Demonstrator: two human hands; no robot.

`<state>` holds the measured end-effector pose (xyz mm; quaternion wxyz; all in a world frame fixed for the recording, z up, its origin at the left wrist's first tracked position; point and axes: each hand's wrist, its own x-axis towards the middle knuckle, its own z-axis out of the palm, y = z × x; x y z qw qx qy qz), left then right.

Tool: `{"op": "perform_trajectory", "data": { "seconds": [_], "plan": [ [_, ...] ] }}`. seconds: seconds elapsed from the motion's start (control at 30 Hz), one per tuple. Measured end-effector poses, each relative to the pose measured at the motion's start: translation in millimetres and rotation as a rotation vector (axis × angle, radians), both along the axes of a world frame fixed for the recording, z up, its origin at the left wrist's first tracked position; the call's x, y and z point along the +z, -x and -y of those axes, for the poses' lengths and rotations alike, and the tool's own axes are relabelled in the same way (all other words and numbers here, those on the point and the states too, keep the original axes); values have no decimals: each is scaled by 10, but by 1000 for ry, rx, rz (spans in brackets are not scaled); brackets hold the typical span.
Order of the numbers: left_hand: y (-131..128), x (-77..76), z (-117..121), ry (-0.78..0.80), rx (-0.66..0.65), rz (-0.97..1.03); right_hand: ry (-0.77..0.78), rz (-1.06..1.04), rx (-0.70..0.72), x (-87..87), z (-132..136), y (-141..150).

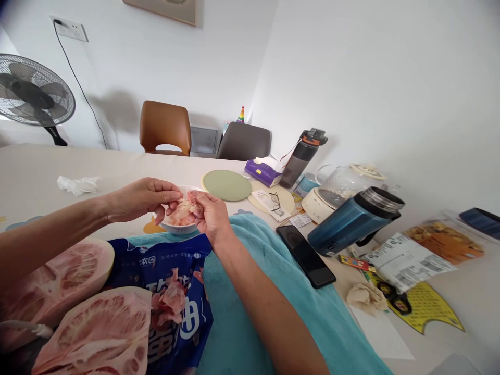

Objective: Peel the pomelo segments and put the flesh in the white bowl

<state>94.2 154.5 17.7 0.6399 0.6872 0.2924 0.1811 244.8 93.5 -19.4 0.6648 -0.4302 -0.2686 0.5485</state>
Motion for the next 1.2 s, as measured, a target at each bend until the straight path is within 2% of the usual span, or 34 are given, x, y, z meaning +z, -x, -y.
{"op": "perform_trajectory", "data": {
  "seconds": [0.2,0.37,0.43,0.53,0.67,0.73,0.93,1.03,1.13,1.2],
  "plan": [
    [41,-1,-101,-158,149,-107,-58,41,-84,14,5,0],
    [28,-78,-132,-343,164,-321,-98,156,-165,16,10,13],
    [15,-81,-110,-356,205,-359,-106,208,-175,5,11,14],
    [-2,-57,-38,-248,202,-241,-122,254,-184,-14,13,8],
    [-22,-24,82,-90,30,-21,-150,307,-222,-24,22,-1],
    [-32,-23,120,-40,-19,-15,-163,328,-231,-16,34,0],
    [-42,-59,130,77,-4,39,-160,397,-238,21,66,16],
    [-36,-81,114,124,-82,86,-142,294,-202,37,62,20],
    [-21,-107,69,160,-170,117,-67,123,-73,55,53,15],
    [-3,-123,16,184,-226,114,-34,87,-20,63,49,10]
  ]
}}
